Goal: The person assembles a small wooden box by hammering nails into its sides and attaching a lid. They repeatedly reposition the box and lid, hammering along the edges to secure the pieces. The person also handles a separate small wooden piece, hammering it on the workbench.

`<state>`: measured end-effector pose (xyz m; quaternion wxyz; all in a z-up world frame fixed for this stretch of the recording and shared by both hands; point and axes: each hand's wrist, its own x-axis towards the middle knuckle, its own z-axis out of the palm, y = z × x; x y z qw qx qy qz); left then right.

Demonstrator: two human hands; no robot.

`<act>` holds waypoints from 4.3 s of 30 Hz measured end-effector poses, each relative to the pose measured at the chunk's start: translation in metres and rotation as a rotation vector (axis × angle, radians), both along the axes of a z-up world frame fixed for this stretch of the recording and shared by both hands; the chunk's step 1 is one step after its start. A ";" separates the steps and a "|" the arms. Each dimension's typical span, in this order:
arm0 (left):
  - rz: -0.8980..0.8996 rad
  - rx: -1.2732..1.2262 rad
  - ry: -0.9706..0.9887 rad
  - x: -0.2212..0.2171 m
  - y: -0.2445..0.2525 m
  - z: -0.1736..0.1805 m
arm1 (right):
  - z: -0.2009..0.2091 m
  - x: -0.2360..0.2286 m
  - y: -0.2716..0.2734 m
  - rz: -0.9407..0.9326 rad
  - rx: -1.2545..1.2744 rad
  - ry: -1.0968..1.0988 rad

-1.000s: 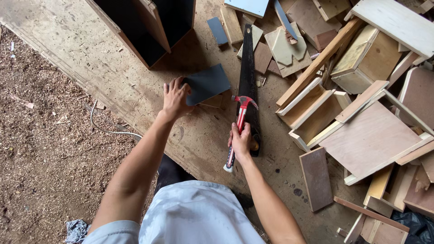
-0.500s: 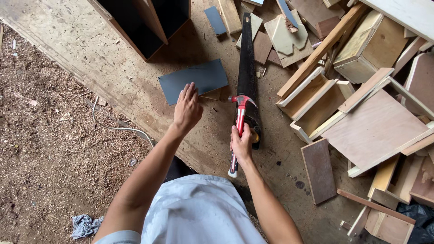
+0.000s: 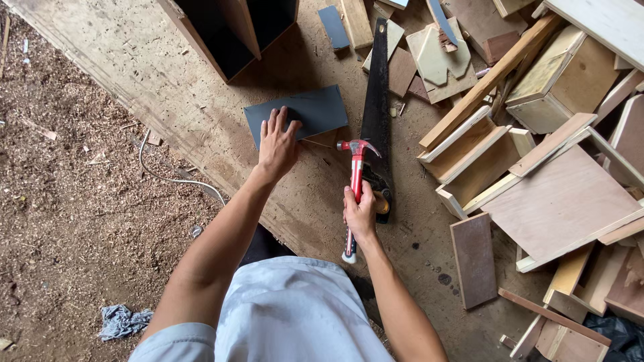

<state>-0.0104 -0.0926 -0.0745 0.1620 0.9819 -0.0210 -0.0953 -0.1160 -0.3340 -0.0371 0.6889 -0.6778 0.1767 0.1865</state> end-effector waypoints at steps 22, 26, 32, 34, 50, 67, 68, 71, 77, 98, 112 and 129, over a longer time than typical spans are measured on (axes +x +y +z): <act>-0.687 0.379 -0.398 0.084 0.048 0.049 | 0.011 -0.002 -0.024 -0.091 -0.078 -0.014; -0.082 0.055 -0.201 0.081 0.040 0.059 | 0.010 -0.002 -0.027 -0.112 -0.042 0.006; 0.396 0.019 0.313 0.056 -0.015 0.056 | 0.009 0.008 -0.028 -0.141 -0.024 -0.006; 0.357 0.051 0.299 0.048 -0.031 0.050 | 0.010 0.011 -0.026 -0.135 -0.036 -0.016; 0.149 0.060 0.327 0.032 -0.027 0.011 | 0.013 0.002 -0.033 -0.126 0.022 -0.028; -0.231 0.162 0.365 -0.001 0.007 0.051 | 0.013 0.014 -0.009 0.091 -0.235 -0.104; -0.321 0.112 0.266 0.001 0.002 0.047 | 0.010 0.015 -0.007 0.113 -0.256 -0.147; -0.490 0.064 0.145 0.003 -0.011 0.029 | 0.001 0.021 -0.003 0.162 -0.319 0.006; -0.363 0.088 0.192 0.006 -0.024 0.007 | -0.011 0.032 0.000 0.214 -0.638 -0.263; -0.293 0.142 0.345 0.005 -0.035 0.025 | -0.042 0.031 0.030 -0.046 -0.520 -0.569; -0.305 0.161 0.383 0.002 -0.038 0.026 | -0.046 0.024 0.026 0.104 -0.503 -0.416; -0.319 0.171 0.392 0.006 -0.036 0.026 | -0.042 0.028 0.022 0.163 -0.549 -0.462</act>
